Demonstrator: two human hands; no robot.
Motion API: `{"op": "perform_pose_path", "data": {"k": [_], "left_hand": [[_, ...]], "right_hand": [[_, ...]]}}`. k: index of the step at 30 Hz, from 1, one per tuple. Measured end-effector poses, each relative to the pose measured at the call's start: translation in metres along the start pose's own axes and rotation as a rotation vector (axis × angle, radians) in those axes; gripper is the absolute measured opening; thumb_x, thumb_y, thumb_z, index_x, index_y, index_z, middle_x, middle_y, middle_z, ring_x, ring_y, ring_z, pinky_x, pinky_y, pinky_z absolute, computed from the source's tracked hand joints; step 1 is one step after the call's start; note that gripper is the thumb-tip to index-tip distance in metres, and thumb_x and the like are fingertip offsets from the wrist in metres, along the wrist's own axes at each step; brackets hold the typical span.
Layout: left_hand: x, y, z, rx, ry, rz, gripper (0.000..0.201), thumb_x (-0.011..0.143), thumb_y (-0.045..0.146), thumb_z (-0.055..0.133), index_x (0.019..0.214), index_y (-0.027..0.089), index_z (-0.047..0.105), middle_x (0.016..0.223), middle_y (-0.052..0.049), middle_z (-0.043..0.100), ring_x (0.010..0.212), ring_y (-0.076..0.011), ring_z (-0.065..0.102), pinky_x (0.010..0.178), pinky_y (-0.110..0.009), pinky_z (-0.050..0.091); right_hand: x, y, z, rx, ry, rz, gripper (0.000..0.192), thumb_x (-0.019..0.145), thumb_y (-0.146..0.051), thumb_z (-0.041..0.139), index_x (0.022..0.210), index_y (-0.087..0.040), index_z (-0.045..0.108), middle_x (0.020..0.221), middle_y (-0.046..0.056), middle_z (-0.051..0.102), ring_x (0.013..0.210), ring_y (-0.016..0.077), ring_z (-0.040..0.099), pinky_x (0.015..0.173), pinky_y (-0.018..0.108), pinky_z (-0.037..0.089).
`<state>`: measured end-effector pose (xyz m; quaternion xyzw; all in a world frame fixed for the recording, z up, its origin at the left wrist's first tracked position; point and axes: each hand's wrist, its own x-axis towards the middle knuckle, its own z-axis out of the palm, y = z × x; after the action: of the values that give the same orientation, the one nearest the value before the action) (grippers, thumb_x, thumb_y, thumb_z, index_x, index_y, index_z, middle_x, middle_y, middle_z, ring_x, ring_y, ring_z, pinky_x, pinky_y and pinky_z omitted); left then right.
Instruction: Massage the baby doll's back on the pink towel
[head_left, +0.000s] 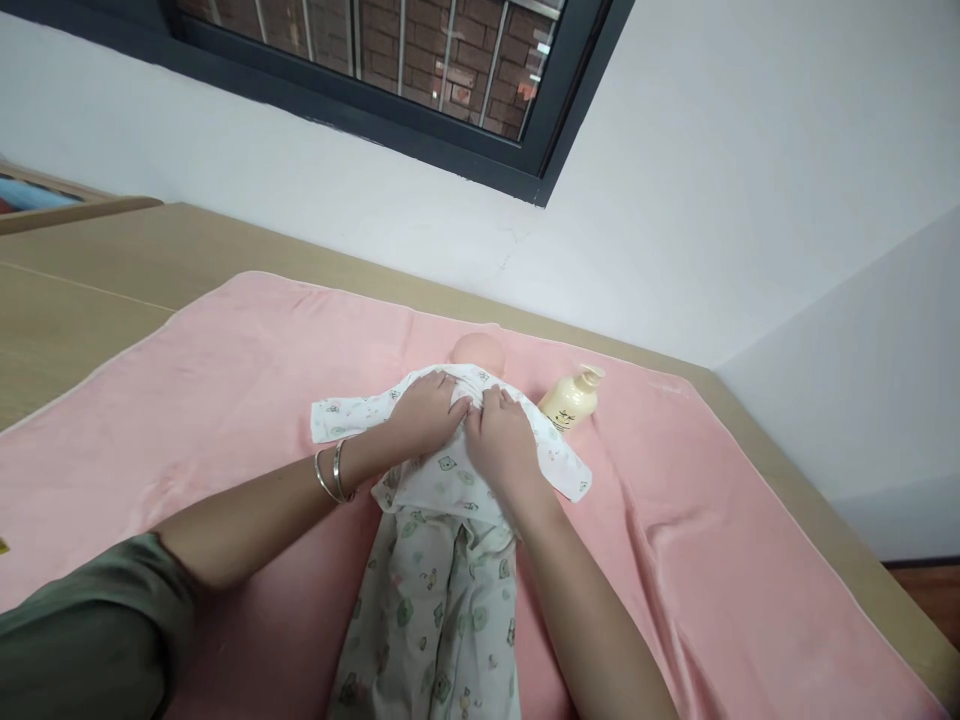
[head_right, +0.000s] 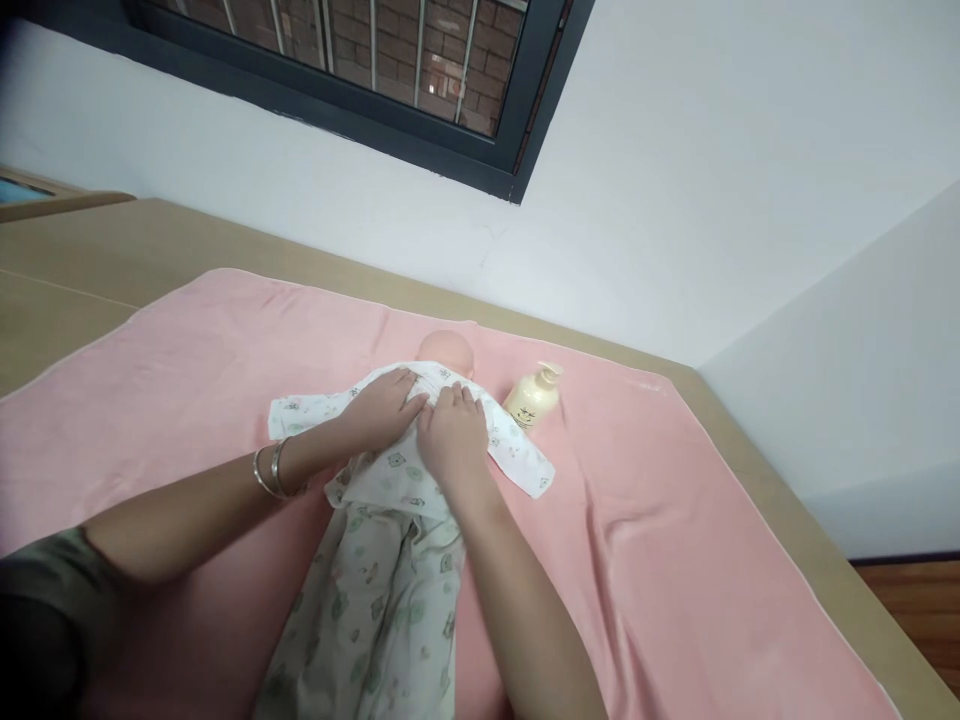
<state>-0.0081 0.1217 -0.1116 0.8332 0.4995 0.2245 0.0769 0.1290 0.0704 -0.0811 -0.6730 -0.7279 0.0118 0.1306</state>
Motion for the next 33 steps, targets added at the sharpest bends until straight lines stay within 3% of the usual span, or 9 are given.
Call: {"op": "perform_pose_path", "data": {"k": [5,8,11,18,21,28,33], "left_hand": [[-0.027,0.025,-0.003,0.072,0.035,0.082,0.038,0.095,0.024,0.043,0.124,0.005,0.059,0.137,-0.028,0.058,0.134,-0.0373,0.050,0.110,-0.056,0.042],[-0.033,0.031,-0.014,0.041,-0.011,0.076,0.032,0.094,0.025,0.045,0.117,0.010,0.062,0.128,-0.023,0.063,0.125,-0.0357,0.056,0.105,-0.053,0.046],[-0.025,0.023,-0.022,0.002,-0.060,0.068,0.029,0.098,0.031,0.041,0.101,0.015,0.065,0.106,-0.017,0.069,0.106,-0.0312,0.063,0.096,-0.048,0.052],[0.000,-0.003,-0.006,0.027,-0.021,0.131,0.035,0.101,0.034,0.037,0.104,0.015,0.066,0.112,-0.018,0.068,0.113,-0.0322,0.062,0.100,-0.050,0.049],[0.006,-0.006,-0.001,-0.014,-0.037,0.040,0.039,0.102,0.039,0.034,0.104,0.014,0.064,0.109,-0.016,0.070,0.107,-0.0300,0.064,0.095,-0.046,0.051],[0.006,-0.007,0.005,-0.083,0.018,-0.011,0.038,0.101,0.039,0.035,0.114,0.014,0.061,0.119,-0.017,0.069,0.112,-0.0303,0.063,0.100,-0.048,0.049],[0.008,-0.009,0.000,-0.152,-0.017,0.000,0.041,0.102,0.037,0.032,0.119,0.014,0.061,0.124,-0.016,0.068,0.116,-0.0284,0.062,0.104,-0.047,0.048]], "right_hand": [[0.019,0.031,-0.001,0.168,-0.078,0.023,0.049,0.105,-0.034,0.031,0.142,-0.009,0.052,0.154,0.019,0.048,0.146,0.0281,0.041,0.119,0.045,0.030],[0.020,0.032,0.002,0.143,-0.073,0.043,0.052,0.105,-0.034,0.030,0.146,-0.007,0.049,0.157,0.019,0.044,0.149,0.0275,0.036,0.122,0.046,0.024],[0.015,0.023,0.003,0.085,-0.069,0.063,0.055,0.105,-0.033,0.029,0.149,-0.004,0.044,0.158,0.021,0.041,0.152,0.0306,0.031,0.124,0.051,0.020],[-0.003,-0.005,-0.003,0.025,-0.079,0.062,0.054,0.105,-0.027,0.031,0.148,0.003,0.044,0.157,0.027,0.040,0.150,0.0366,0.034,0.121,0.052,0.027],[-0.007,-0.010,-0.002,0.001,-0.076,0.012,0.052,0.105,-0.024,0.031,0.148,0.002,0.044,0.157,0.026,0.041,0.150,0.0352,0.034,0.123,0.051,0.025],[0.012,0.020,0.003,0.231,-0.028,-0.004,0.054,0.104,-0.036,0.037,0.150,-0.008,0.046,0.160,0.018,0.039,0.153,0.0287,0.030,0.124,0.047,0.025],[0.013,0.025,0.002,0.328,0.147,-0.075,0.054,0.103,-0.030,0.036,0.153,-0.011,0.044,0.164,0.014,0.033,0.156,0.0230,0.023,0.126,0.045,0.021]]}}
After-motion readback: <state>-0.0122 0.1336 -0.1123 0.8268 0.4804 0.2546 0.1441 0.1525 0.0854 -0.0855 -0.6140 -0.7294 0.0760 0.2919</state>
